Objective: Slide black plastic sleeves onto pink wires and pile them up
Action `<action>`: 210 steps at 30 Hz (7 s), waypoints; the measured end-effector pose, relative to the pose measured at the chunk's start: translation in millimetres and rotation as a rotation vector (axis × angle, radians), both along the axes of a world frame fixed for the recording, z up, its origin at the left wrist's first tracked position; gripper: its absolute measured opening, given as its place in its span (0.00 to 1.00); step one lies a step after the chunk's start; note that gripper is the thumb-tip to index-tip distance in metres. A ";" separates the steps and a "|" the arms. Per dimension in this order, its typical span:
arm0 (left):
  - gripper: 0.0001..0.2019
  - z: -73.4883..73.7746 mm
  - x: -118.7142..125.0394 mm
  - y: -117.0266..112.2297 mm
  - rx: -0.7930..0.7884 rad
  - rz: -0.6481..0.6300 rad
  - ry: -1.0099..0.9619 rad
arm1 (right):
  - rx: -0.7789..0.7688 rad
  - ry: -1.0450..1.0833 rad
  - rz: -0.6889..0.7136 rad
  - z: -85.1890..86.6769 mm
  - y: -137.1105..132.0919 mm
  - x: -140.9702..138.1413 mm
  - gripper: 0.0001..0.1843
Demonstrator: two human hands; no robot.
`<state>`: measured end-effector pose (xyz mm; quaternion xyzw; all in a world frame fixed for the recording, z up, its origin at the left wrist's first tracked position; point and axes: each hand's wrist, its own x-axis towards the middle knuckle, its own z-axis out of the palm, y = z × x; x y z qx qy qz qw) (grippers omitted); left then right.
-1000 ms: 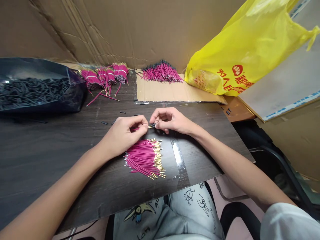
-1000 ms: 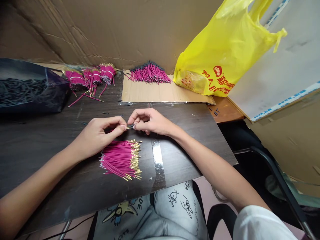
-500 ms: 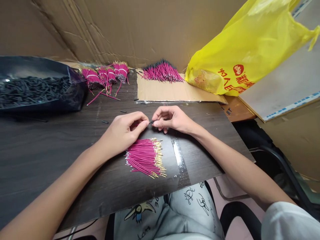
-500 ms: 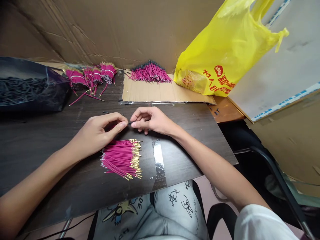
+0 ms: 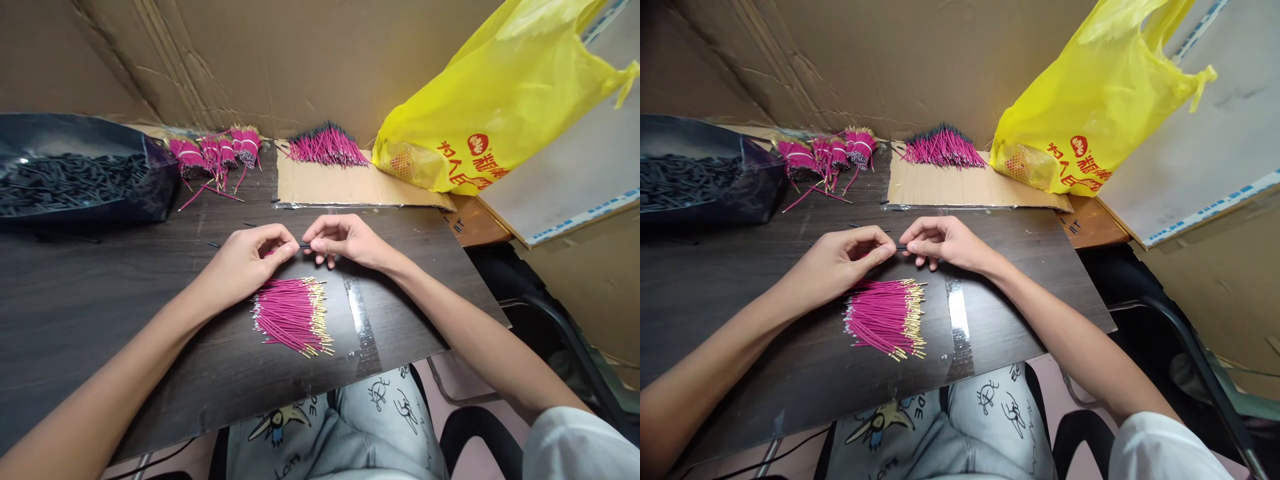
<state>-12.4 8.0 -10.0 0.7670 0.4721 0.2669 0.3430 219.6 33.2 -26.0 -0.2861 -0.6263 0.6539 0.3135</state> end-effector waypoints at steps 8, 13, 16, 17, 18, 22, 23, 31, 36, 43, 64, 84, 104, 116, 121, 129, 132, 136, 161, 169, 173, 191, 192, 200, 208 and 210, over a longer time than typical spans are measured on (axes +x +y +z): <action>0.16 3.6 -1.0 4.2 -0.195 -0.066 -0.134 | 0.007 -0.021 -0.017 0.5 -3.9 -2.0 0.22; 0.18 5.4 0.2 3.6 -0.265 -0.069 -0.195 | -0.003 0.035 -0.016 0.9 -8.6 -8.5 0.25; 0.19 4.7 -0.3 4.7 -0.280 -0.076 -0.221 | -0.014 0.044 -0.029 0.8 -9.0 -9.8 0.24; 0.19 4.2 -0.5 5.2 -0.284 -0.072 -0.224 | -0.014 0.046 -0.031 0.9 -8.7 -9.5 0.24; 0.19 3.7 -0.7 5.7 -0.289 -0.065 -0.226 | -0.015 0.053 -0.031 1.1 -8.4 -9.0 0.23; 0.19 2.9 -0.3 6.1 -0.291 -0.014 -0.253 | -0.056 0.097 -0.007 2.3 -6.8 -7.2 0.21; 0.19 3.2 -0.1 5.7 -0.292 -0.012 -0.262 | -0.069 0.099 -0.008 2.3 -6.4 -7.2 0.20; 0.18 2.5 -0.3 4.4 -0.325 -0.057 -0.274 | -0.076 0.075 -0.016 -3.8 -5.4 -10.0 0.19; 0.19 1.1 -1.0 4.1 -0.352 -0.044 -0.282 | -0.057 0.097 0.000 -2.6 -6.1 -9.7 0.19; 0.18 7.9 3.8 2.8 -0.315 -0.066 -0.368 | -0.126 0.185 0.047 2.7 -5.9 -7.9 0.21; 0.11 10.2 -2.9 2.3 -0.345 -0.199 -0.421 | 0.059 0.165 -0.044 12.1 -15.0 -18.5 0.22; 0.15 -3.8 14.8 -2.6 -0.287 0.162 -0.841 | 0.043 0.063 -0.203 0.6 -23.7 -44.6 0.20; 0.25 -10.1 3.5 6.6 -0.292 0.314 -0.805 | 0.423 -0.445 -0.460 8.3 20.1 -27.1 0.20; 0.10 -12.3 0.9 5.1 0.180 0.257 -0.409 | 0.455 -1.197 -0.790 69.7 170.3 39.6 0.14; 0.10 -18.6 1.4 3.7 0.288 0.223 -0.281 | 0.394 -1.383 -0.796 66.9 193.8 26.5 0.18; 0.11 -20.5 0.5 1.9 0.365 0.229 -0.233 | 0.378 -1.523 -0.769 58.4 210.1 18.4 0.16; 0.11 -21.0 -0.9 3.0 0.373 0.243 -0.250 | 0.390 -1.518 -0.760 60.9 208.7 13.5 0.17; 0.11 -16.6 -11.5 10.9 0.418 0.350 -0.300 | 0.434 -1.462 -0.739 73.2 197.3 11.3 0.17; 0.13 -12.0 -65.8 34.7 0.328 0.730 0.354 | 0.817 -1.037 -0.256 20.4 69.3 -145.9 0.14; 0.24 -4.3 -65.2 33.4 0.108 0.828 0.630 | 0.847 -1.109 -0.242 17.1 81.9 -157.0 0.13; 0.22 -4.0 -67.0 34.6 0.077 0.829 0.680 | 0.855 -1.134 -0.241 18.2 86.7 -157.0 0.14; 0.17 -14.5 -66.9 39.3 0.227 0.554 0.612 | 0.873 -1.144 -0.190 18.3 86.1 -151.5 0.14; 0.17 -15.2 -67.0 39.5 0.242 0.554 0.605 | 0.879 -1.141 -0.182 18.1 83.4 -148.7 0.13; 0.18 -21.0 -71.1 44.5 0.336 0.536 0.603 | 0.922 -1.079 -0.135 20.4 55.5 -119.2 0.11; 0.14 -18.9 -67.5 48.9 0.310 0.496 0.646 | 0.921 -1.052 -0.172 19.2 48.9 -119.0 0.11; 0.14 -17.7 -64.3 46.5 0.306 0.465 0.660 | 0.925 -1.049 -0.164 19.5 48.5 -121.7 0.11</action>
